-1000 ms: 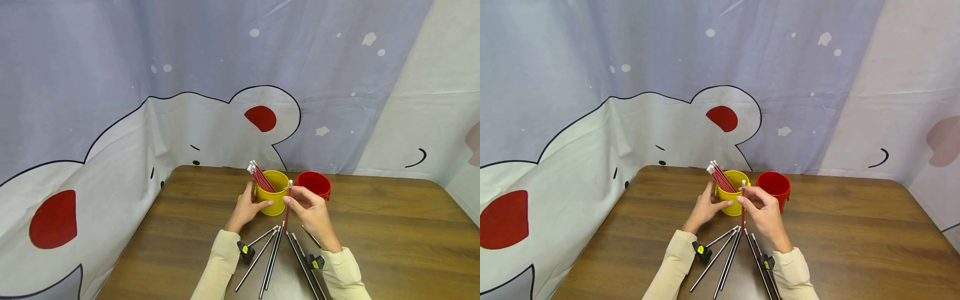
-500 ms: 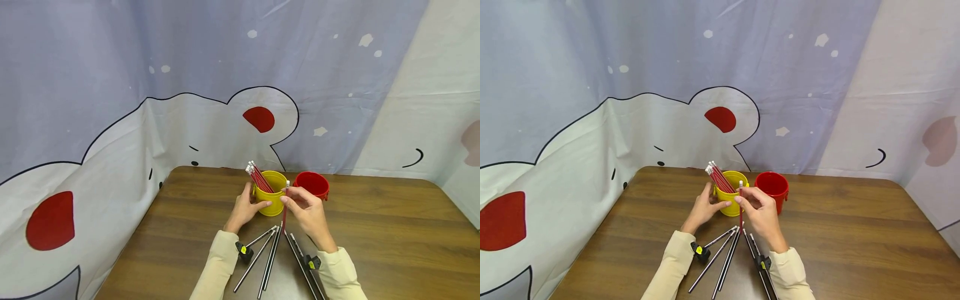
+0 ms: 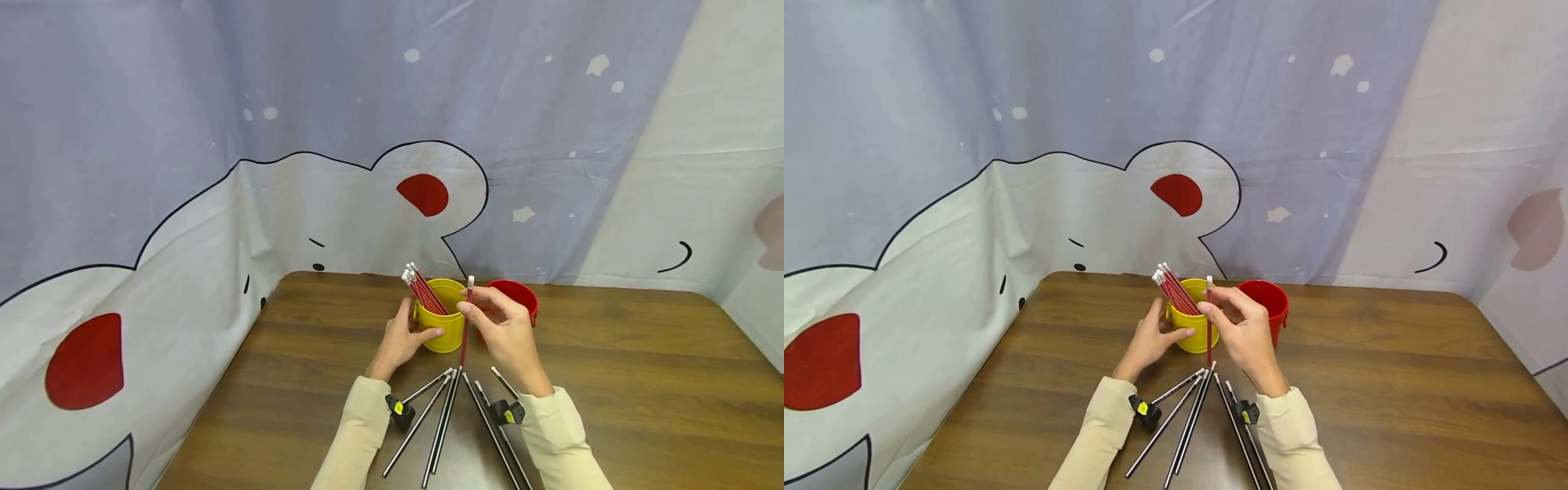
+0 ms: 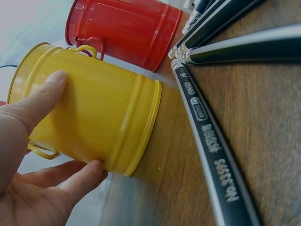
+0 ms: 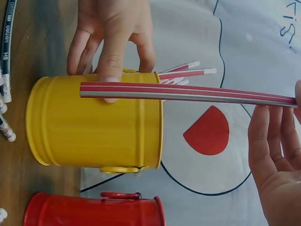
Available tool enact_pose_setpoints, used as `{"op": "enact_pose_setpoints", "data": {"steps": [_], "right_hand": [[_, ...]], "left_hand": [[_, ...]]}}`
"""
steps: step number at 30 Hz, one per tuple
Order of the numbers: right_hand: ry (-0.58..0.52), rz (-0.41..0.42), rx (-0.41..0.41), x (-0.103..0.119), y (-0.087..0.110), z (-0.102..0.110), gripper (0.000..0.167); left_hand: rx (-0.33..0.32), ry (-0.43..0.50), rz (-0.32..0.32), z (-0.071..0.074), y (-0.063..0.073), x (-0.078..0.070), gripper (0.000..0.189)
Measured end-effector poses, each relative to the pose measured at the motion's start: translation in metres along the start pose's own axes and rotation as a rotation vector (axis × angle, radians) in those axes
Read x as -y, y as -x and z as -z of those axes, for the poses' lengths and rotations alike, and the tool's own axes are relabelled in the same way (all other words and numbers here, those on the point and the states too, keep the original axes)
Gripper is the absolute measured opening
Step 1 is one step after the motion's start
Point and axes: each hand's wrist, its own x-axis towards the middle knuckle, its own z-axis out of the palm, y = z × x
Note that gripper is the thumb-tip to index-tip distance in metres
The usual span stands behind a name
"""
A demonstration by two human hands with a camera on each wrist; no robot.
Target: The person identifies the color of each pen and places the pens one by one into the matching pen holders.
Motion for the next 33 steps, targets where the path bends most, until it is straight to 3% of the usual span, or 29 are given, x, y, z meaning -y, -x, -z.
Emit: {"op": "enact_pose_setpoints", "data": {"steps": [11,33], "right_hand": [[0.008,0.129,0.002,0.011,-0.023,-0.003,0.019],[0.016,0.154,-0.061,0.015,-0.052,-0.012,0.020]], "left_hand": [[0.004,-0.014,0.013,0.000,-0.001,0.000,0.070],[0.011,-0.002,-0.003,0.000,0.000,0.000,0.070]]}}
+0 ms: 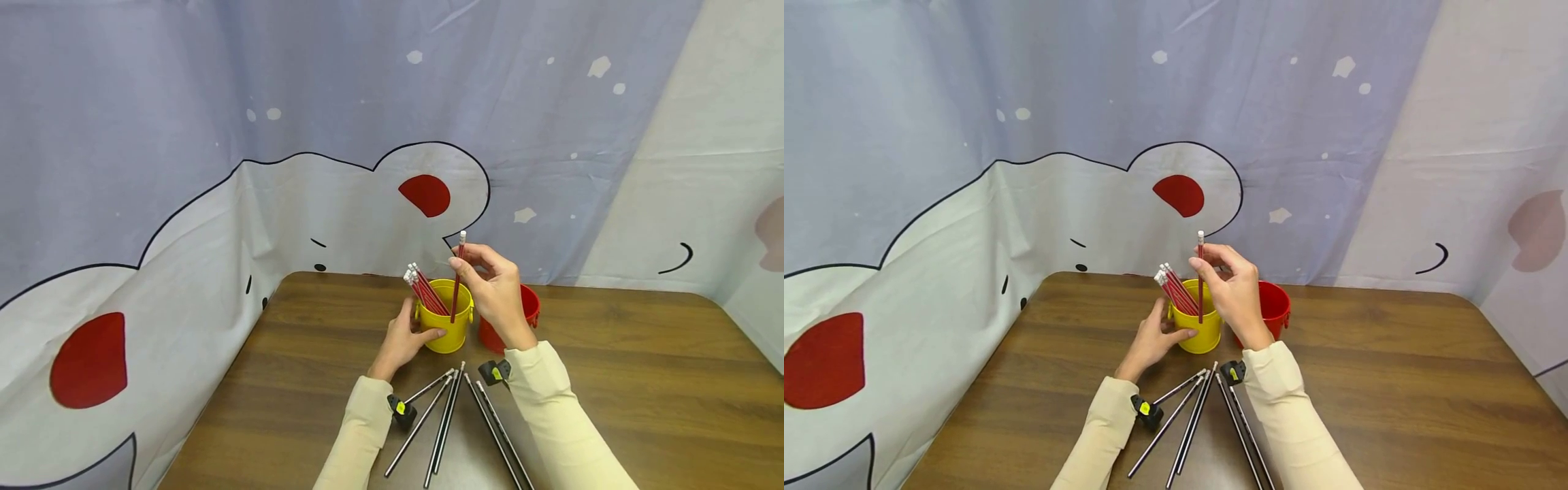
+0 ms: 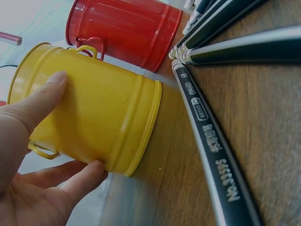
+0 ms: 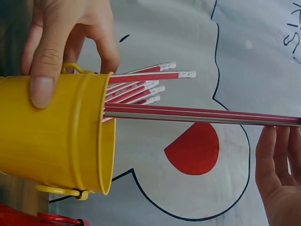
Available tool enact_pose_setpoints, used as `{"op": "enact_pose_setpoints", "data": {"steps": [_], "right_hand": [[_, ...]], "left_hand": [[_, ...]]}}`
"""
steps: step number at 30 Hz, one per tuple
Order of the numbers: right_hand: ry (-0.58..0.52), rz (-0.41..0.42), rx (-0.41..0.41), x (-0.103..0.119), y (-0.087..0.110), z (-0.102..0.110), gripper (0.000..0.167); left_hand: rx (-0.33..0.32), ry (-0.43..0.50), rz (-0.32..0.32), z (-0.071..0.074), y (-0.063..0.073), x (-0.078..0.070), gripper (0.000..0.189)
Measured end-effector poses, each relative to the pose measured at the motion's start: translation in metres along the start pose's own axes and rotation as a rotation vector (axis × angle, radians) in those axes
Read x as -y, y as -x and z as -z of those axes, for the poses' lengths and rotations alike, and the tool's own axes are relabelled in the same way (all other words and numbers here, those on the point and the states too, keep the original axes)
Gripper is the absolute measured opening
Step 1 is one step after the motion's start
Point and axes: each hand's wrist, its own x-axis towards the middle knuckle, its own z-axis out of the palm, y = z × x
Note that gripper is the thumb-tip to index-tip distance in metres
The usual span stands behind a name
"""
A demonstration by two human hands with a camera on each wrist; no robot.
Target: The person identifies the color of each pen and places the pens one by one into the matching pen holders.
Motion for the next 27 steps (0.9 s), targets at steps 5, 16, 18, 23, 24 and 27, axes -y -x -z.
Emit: {"op": "enact_pose_setpoints", "data": {"steps": [5,16,18,23,24,27], "right_hand": [[0.011,0.031,-0.021,0.001,-0.005,-0.002,0.020],[0.025,0.005,-0.049,-0.004,-0.006,-0.005,0.020],[0.022,-0.005,-0.049,-0.006,-0.004,-0.005,0.021],[0.001,-0.004,-0.063,-0.009,-0.004,-0.005,0.021],[0.002,0.002,-0.069,-0.010,-0.004,-0.005,0.021],[0.005,0.011,-0.080,-0.011,-0.004,-0.005,0.020]], "left_hand": [[0.001,0.004,0.004,-0.001,0.000,0.000,0.070],[-0.003,-0.005,0.015,0.000,0.000,0.000,0.070],[-0.002,-0.009,0.017,0.000,0.000,0.000,0.070],[-0.005,-0.020,0.011,0.000,0.000,0.000,0.070],[-0.006,-0.023,0.010,0.000,0.000,0.000,0.070],[-0.006,-0.025,0.005,0.000,0.000,0.000,0.070]]}}
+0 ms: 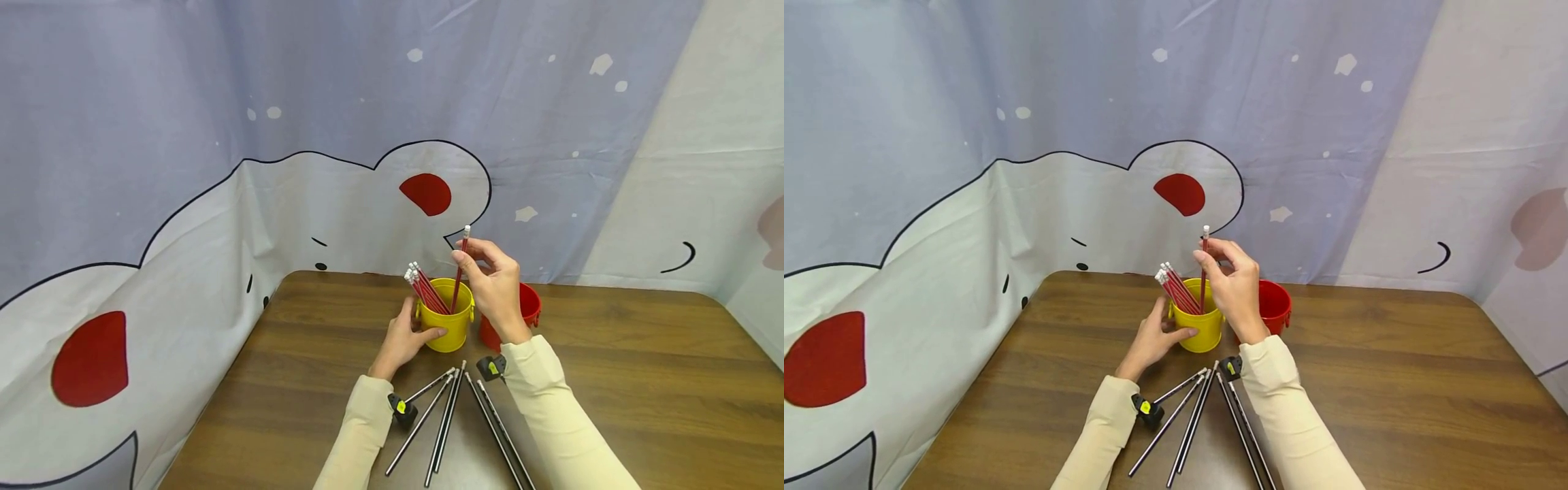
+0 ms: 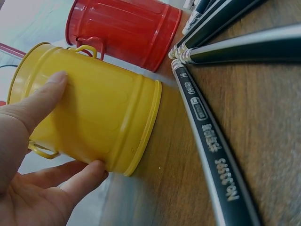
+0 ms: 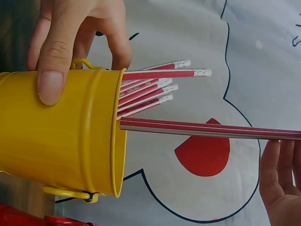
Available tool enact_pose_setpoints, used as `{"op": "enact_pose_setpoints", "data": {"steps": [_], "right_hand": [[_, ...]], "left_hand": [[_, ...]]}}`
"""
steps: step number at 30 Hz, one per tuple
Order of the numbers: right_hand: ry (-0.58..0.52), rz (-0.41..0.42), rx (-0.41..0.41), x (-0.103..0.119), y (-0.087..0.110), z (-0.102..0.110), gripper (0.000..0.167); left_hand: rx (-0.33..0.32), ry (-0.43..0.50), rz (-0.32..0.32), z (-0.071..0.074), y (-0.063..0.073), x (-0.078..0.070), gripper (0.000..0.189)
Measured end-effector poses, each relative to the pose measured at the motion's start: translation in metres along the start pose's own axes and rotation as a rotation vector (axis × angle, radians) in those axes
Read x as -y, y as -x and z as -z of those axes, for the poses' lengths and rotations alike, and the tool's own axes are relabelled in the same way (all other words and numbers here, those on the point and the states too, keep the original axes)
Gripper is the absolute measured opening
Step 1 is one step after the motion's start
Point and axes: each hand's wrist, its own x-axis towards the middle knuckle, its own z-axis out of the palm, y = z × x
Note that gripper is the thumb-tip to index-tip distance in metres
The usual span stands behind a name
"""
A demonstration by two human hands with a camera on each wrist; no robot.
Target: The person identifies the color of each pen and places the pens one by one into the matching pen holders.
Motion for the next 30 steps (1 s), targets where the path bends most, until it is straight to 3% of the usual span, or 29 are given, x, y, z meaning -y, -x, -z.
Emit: {"op": "enact_pose_setpoints", "data": {"steps": [21,30], "right_hand": [[0.067,-0.089,0.086,-0.026,0.025,-0.006,0.019],[0.171,-0.132,0.115,-0.033,0.038,-0.009,0.019]], "left_hand": [[0.010,0.010,-0.010,0.000,0.000,0.001,0.070],[0.004,-0.002,-0.022,0.000,0.000,0.002,0.069]]}}
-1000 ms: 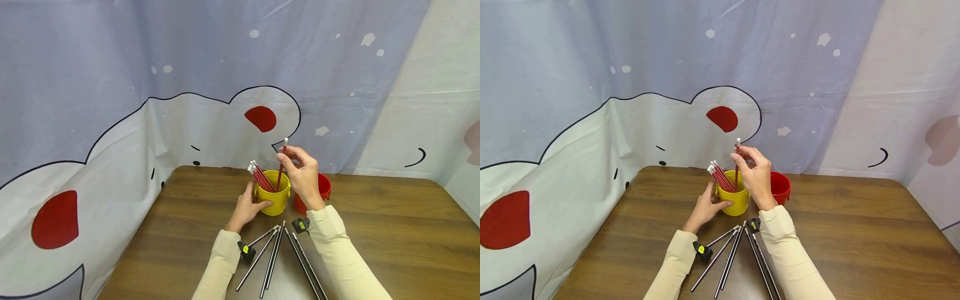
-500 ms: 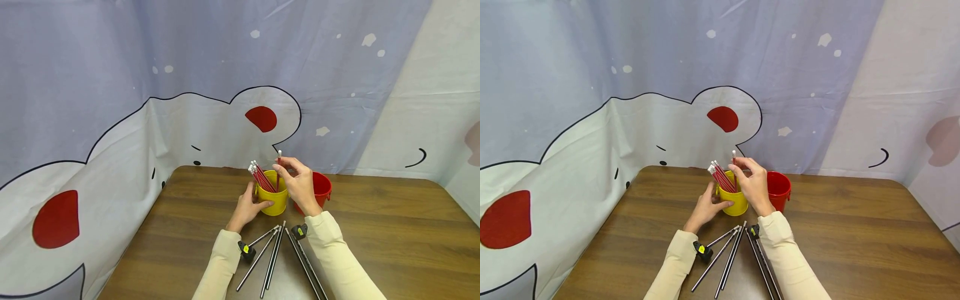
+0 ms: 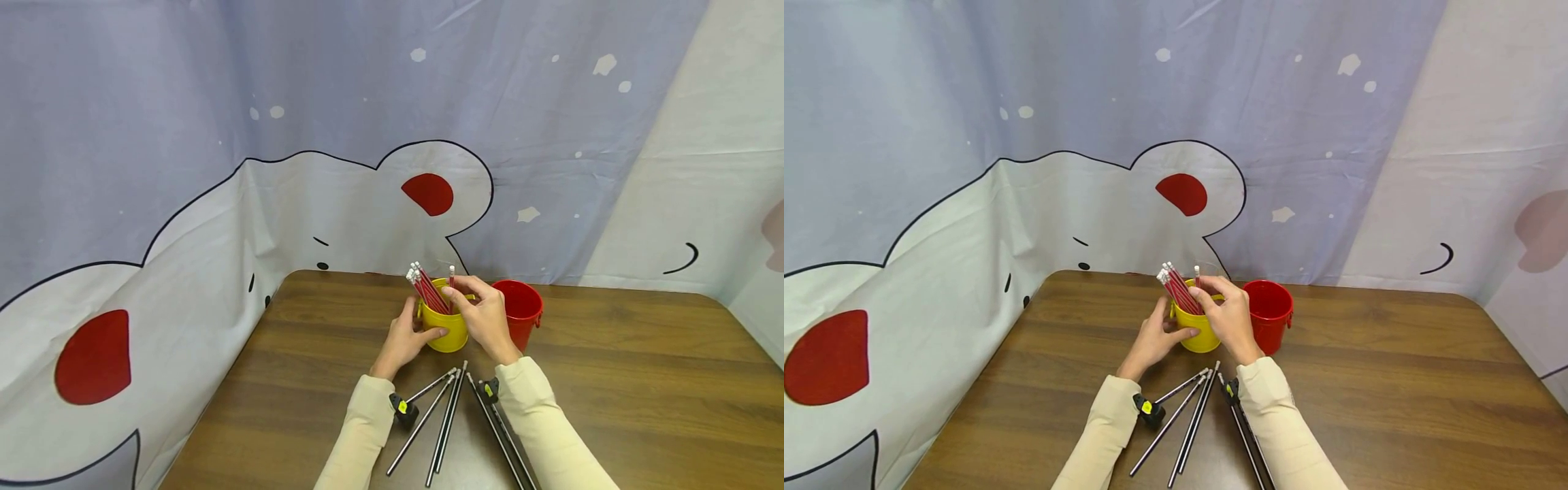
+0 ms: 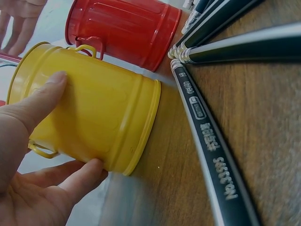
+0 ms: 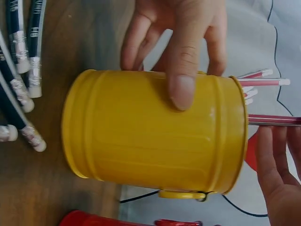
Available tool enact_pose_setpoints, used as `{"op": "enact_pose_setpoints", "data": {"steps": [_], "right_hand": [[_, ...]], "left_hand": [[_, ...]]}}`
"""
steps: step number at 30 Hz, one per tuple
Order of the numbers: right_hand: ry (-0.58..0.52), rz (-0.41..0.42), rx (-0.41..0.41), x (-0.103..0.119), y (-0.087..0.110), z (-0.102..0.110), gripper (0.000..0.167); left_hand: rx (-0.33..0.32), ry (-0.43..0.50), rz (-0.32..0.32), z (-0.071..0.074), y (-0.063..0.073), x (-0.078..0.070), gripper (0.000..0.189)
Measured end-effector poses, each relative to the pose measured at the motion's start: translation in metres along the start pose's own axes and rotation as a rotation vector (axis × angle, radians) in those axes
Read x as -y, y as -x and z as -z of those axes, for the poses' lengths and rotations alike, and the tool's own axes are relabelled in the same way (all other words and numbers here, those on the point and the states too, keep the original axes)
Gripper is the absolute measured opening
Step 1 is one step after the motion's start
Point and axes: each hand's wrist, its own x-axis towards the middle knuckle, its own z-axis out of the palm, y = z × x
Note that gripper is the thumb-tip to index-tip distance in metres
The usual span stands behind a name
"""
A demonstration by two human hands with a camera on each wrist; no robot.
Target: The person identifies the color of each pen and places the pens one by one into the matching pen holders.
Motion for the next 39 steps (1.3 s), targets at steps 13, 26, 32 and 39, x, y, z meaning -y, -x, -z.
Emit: {"op": "enact_pose_setpoints", "data": {"steps": [13,26,32,39], "right_hand": [[-0.001,-0.107,0.168,-0.005,0.008,-0.002,0.022],[0.027,-0.109,0.214,-0.039,0.007,-0.005,0.027],[0.039,-0.070,0.149,-0.040,0.013,0.001,0.031],[0.011,-0.115,0.078,-0.033,0.026,0.019,0.023]], "left_hand": [[-0.008,0.006,0.011,0.001,0.001,0.001,0.068],[-0.001,0.021,0.005,0.000,0.001,0.000,0.067],[0.002,0.027,0.003,0.000,0.001,0.002,0.070],[0.001,0.015,0.025,0.001,0.001,0.003,0.077]]}}
